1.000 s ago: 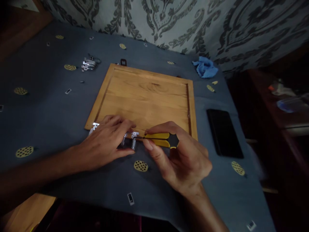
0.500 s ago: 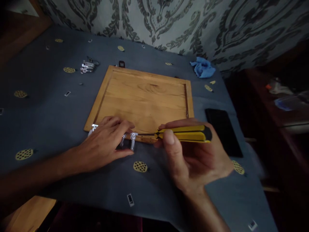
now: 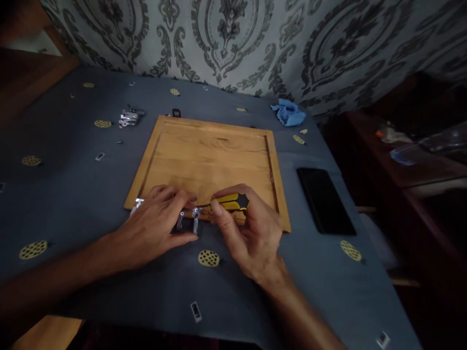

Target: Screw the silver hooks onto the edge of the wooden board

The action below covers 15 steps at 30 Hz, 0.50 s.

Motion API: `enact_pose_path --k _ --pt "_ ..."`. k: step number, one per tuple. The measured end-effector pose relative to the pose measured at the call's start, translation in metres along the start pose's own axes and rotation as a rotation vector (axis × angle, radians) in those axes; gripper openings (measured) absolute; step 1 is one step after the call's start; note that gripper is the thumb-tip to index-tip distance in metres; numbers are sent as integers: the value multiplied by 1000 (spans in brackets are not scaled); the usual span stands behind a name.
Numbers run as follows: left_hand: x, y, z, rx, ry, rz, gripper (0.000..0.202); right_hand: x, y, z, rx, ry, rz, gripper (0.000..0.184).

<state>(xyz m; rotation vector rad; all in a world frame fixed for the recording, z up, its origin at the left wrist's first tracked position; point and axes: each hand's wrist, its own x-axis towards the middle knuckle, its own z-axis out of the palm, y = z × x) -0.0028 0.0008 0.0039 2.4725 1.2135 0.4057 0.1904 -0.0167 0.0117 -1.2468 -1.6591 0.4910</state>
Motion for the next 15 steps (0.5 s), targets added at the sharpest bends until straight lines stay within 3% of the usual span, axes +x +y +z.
enact_pose_path --k 2,6,11,15 --pt "0 1 -1 4 -7 -6 43 0 0 -1 -3 -19 -1 3" --pt "0 2 -3 -1 -29 -24 41 -1 3 -1 3 81 -12 6" --pt "0 1 -3 -6 -11 6 42 0 2 -1 -58 -11 -85 3" --pt "-1 1 -3 1 -6 10 42 0 1 0 -63 66 -84 5"
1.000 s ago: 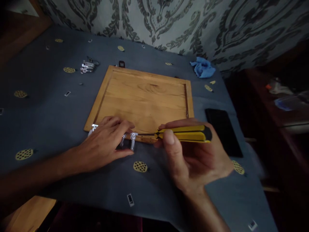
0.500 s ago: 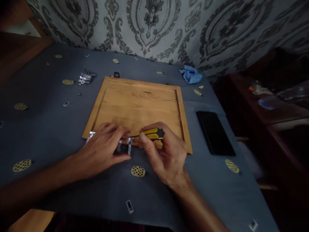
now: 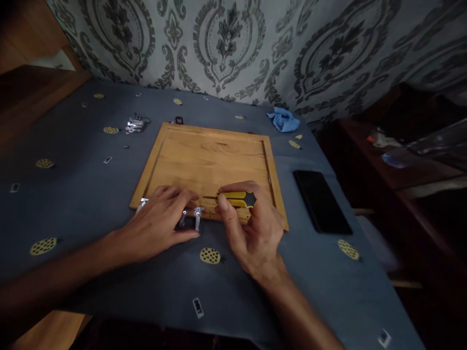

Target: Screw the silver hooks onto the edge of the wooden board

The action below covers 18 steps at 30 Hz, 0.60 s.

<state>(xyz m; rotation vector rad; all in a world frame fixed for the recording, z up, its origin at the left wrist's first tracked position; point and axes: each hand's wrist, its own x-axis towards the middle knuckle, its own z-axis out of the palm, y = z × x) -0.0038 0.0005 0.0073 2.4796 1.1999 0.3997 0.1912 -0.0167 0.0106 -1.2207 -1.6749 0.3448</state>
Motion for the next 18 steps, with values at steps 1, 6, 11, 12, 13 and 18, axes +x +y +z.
enact_pose_path --k 1,6,11,12,13,18 --pt "0 0 0 -1 0 -1 44 0 0 0 4 -25 -18 4" --pt "0 1 0 -15 13 -3 46 3 -1 1 -60 6 -95 6" --pt "-1 -1 2 -9 40 25 49 6 -3 2 -67 -60 -142 11" --pt "-1 -2 2 -5 42 29 48 6 -2 2 -63 -46 -132 12" --pt "-1 -2 2 -2 42 34 48 6 -1 3 -57 -40 -129 12" --pt "-2 -2 1 11 51 51 49 6 4 4 -24 -60 -91 17"
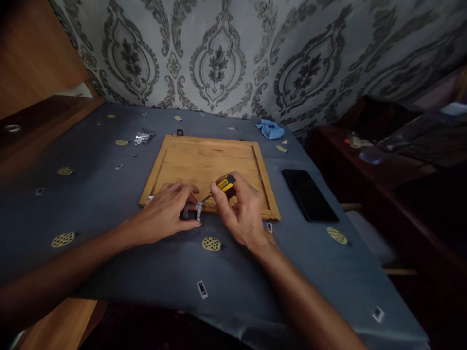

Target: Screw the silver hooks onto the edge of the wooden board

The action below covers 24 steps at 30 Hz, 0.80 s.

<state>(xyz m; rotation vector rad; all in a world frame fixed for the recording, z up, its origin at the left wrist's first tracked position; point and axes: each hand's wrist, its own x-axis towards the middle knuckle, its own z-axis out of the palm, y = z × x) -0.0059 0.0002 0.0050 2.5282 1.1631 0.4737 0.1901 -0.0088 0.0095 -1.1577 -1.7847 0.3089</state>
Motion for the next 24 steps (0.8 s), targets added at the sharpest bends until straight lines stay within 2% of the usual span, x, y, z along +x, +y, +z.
enact_pose_path --k 8,19,24 --pt "0 1 -1 -13 -16 -11 49 1 3 -1 12 3 -21 22" --pt "0 1 -2 -36 -23 -21 45 -5 -1 2 81 -26 -76 13" --pt "0 1 -1 -29 -49 -29 46 -6 1 1 136 -38 -36 9"
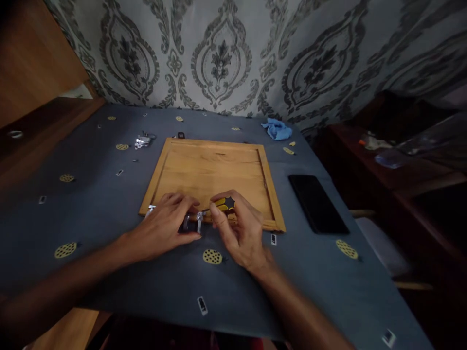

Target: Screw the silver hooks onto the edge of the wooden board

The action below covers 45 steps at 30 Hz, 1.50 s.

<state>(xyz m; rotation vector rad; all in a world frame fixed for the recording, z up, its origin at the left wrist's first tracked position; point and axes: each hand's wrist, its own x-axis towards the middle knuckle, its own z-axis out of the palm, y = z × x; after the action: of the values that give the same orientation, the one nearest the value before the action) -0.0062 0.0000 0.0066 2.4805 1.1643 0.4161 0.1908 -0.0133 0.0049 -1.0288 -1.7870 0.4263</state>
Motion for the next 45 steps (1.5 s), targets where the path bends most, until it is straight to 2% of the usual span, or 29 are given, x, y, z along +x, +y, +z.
enact_pose_path --k 7,13,21,30,45 --pt "2 1 -4 -21 -72 -17 44 4 0 0 7 30 105 14" --pt "-1 1 -2 3 -19 2 41 2 6 5 6 48 124 21" --pt "0 -1 2 -17 39 -5 50 5 8 12 21 89 105 37" --pt "-1 -7 10 10 96 46 47 2 22 16 15 7 114 56" --pt "-1 -5 8 24 84 33 49 2 15 13 -12 -44 48 57"
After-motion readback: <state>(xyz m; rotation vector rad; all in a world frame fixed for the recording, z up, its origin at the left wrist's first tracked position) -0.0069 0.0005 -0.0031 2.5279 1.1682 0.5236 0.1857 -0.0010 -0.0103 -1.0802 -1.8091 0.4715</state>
